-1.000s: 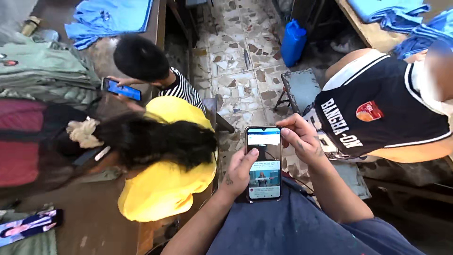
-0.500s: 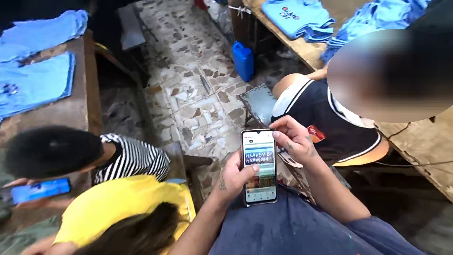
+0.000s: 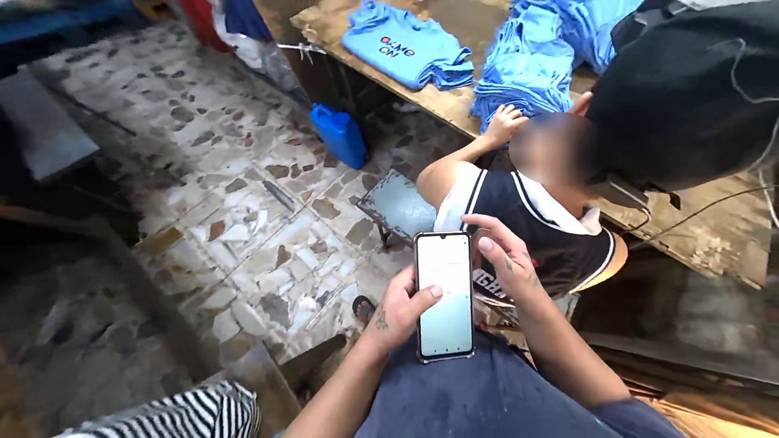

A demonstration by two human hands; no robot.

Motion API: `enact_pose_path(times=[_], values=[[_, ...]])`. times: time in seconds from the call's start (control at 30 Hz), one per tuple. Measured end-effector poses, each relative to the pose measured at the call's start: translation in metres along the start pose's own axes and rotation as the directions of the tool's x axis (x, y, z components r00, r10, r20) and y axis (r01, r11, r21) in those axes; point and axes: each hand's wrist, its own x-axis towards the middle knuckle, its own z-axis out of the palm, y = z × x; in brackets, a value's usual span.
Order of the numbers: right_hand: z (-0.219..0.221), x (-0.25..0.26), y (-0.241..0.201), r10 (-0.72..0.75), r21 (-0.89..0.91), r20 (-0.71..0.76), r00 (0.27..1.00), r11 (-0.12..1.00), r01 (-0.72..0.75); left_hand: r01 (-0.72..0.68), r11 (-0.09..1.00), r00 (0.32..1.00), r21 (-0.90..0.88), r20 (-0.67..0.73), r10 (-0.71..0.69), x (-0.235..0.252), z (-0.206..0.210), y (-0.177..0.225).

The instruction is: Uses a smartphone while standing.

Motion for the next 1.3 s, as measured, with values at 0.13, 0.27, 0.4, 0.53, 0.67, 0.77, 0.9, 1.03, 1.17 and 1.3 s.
enact_pose_path(times=[0.13, 0.27, 0.4, 0.53, 0.67, 0.77, 0.9, 1.03, 1.17, 1.3], values=[[0.050, 0.043, 0.008, -0.004, -0.074, -0.046, 0.999, 0.997, 0.001, 0.005, 1.000, 0.998, 0.013, 0.064, -0.006, 0.020, -0.063, 0.022], [0.110, 0.095, 0.015, -0.015, -0.100, -0.026, 1.000, 0.995, 0.013, -0.013, 0.999, 0.998, 0.041, 0.065, 0.011, 0.029, -0.134, 0.051], [0.170, 0.139, 0.023, -0.019, -0.074, 0.018, 1.000, 0.997, 0.020, 0.005, 0.998, 0.998, 0.059, 0.059, -0.009, 0.031, -0.201, 0.080], [0.219, 0.168, 0.039, -0.032, -0.023, 0.058, 0.998, 0.999, 0.033, 0.029, 0.994, 0.999, 0.106, 0.014, -0.031, 0.030, -0.256, 0.098], [0.251, 0.197, 0.061, 0.017, 0.242, 0.264, 0.964, 0.967, -0.083, 0.053, 0.977, 0.999, 0.208, -0.016, -0.051, 0.030, -0.297, 0.108], [0.276, 0.221, 0.076, 0.015, 0.336, 0.337, 0.941, 0.932, -0.135, 0.047, 0.988, 0.997, 0.144, -0.060, -0.039, 0.034, -0.325, 0.106], [0.306, 0.272, 0.097, 0.006, 0.232, 0.211, 0.978, 0.971, -0.056, 0.054, 0.979, 0.993, 0.196, -0.118, -0.031, 0.055, -0.364, 0.116], [0.330, 0.343, 0.129, -0.075, 0.070, 0.165, 0.983, 0.995, 0.064, 0.057, 0.949, 0.985, 0.310, -0.173, -0.003, 0.093, -0.406, 0.127], [0.355, 0.424, 0.145, -0.063, 0.014, 0.259, 0.964, 0.998, 0.061, 0.092, 0.910, 0.968, 0.405, -0.250, 0.013, 0.130, -0.451, 0.146], [0.373, 0.494, 0.159, -0.110, 0.179, 0.423, 0.899, 0.983, 0.036, 0.002, 0.952, 0.940, 0.308, -0.325, 0.103, 0.163, -0.494, 0.156]])
